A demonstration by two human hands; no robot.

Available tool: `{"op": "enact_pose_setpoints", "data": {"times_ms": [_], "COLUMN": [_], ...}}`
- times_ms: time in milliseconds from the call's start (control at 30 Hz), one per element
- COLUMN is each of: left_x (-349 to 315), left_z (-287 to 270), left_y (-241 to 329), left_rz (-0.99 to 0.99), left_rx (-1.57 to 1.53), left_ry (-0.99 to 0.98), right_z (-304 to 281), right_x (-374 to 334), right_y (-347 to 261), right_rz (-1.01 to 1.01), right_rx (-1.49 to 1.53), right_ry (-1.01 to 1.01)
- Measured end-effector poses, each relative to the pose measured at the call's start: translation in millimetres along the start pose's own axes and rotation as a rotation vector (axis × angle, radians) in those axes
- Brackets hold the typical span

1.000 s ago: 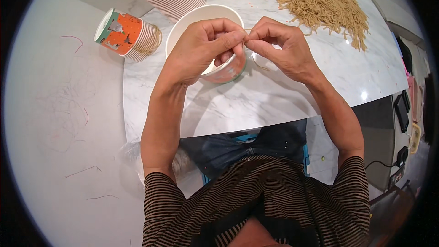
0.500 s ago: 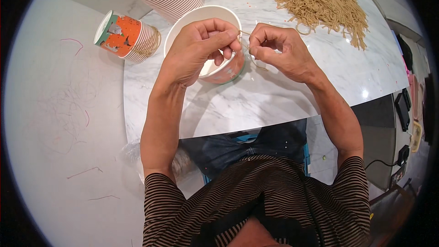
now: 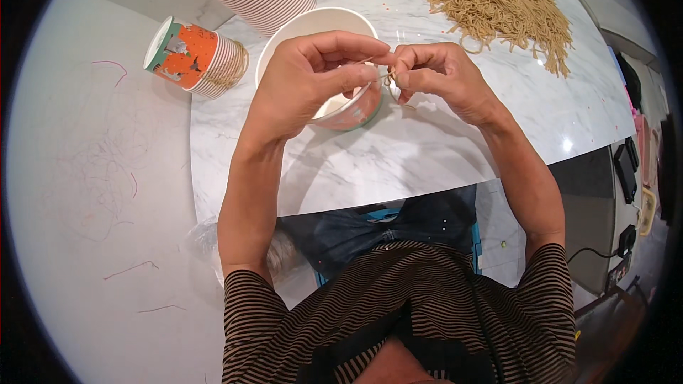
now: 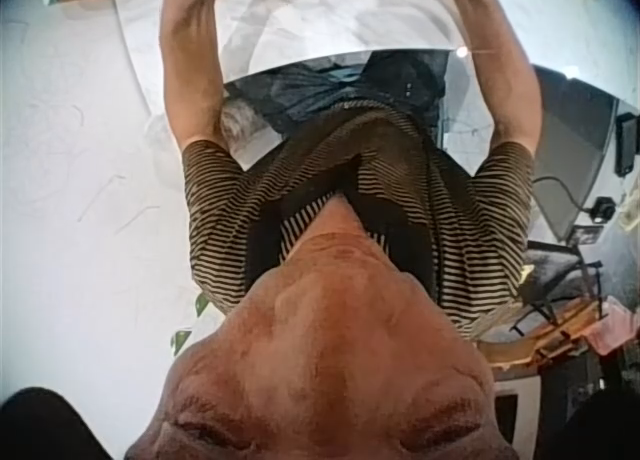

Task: Attaching rubber bands to the rims of paper cups for assembly or packaging.

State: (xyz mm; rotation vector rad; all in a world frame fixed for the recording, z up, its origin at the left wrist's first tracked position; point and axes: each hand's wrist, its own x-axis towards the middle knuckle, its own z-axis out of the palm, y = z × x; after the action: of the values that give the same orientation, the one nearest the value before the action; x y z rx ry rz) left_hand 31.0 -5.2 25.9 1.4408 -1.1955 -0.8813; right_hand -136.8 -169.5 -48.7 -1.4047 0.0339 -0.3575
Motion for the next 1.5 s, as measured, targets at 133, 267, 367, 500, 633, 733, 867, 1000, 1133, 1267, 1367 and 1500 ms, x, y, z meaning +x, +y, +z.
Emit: {"op": "enact_pose_setpoints", "data": {"times_ms": [133, 267, 367, 500, 633, 733, 867, 1000, 1133, 1267, 1367, 1500], "left_x": [-2.3, -7.3, -8.1, -4.7, -2.1, -1.2, -3.8, -4.8, -3.7, -2.4, -2.0, -2.2], "left_z": [9.4, 21.1, 30.7, 37.3, 34.9, 33.2, 30.1, 20.9, 16.3, 19.4, 20.6, 23.1], "left_y": [1.4, 8.4, 9.2, 1.3, -3.8, -6.5, -2.1, -0.8, -1.2, 0.1, 0.1, -1.6], "left_rz": [0.099, 0.127, 0.237, 0.497, 0.585, 0.639, 0.473, 0.107, 0.032, 0.038, 0.068, 0.101], "left_rx": [0.141, 0.291, 0.520, 0.792, 0.935, 0.973, 0.767, 0.274, 0.171, 0.165, 0.251, 0.291], "left_ry": [-0.007, 0.046, 0.103, 0.185, 0.217, 0.253, 0.234, 0.197, 0.131, 0.130, 0.147, 0.164], "right_z": [-1.7, -2.5, -3.0, -6.9, -4.1, -3.6, -4.2, 5.2, 8.1, 7.4, 9.6, 10.7], "right_x": [-1.0, -0.6, -1.1, -0.2, -0.6, -1.0, -1.2, -0.7, -0.4, 0.0, -0.1, -1.9], "right_y": [-2.4, -2.5, -1.4, 1.2, -1.1, -0.7, 1.6, -3.2, -6.4, -1.6, -1.6, -1.8], "right_rz": [0.040, 0.027, 0.026, 0.018, 0.022, 0.015, 0.006, -0.043, -0.008, 0.001, -0.023, -0.039], "right_rx": [-0.011, 0.001, 0.060, 0.036, -0.001, -0.008, 0.133, 0.118, -0.010, -0.063, -0.091, -0.153], "right_ry": [0.014, 0.015, 0.022, 0.016, 0.018, 0.012, 0.041, 0.102, 0.127, 0.169, 0.199, 0.251]}}
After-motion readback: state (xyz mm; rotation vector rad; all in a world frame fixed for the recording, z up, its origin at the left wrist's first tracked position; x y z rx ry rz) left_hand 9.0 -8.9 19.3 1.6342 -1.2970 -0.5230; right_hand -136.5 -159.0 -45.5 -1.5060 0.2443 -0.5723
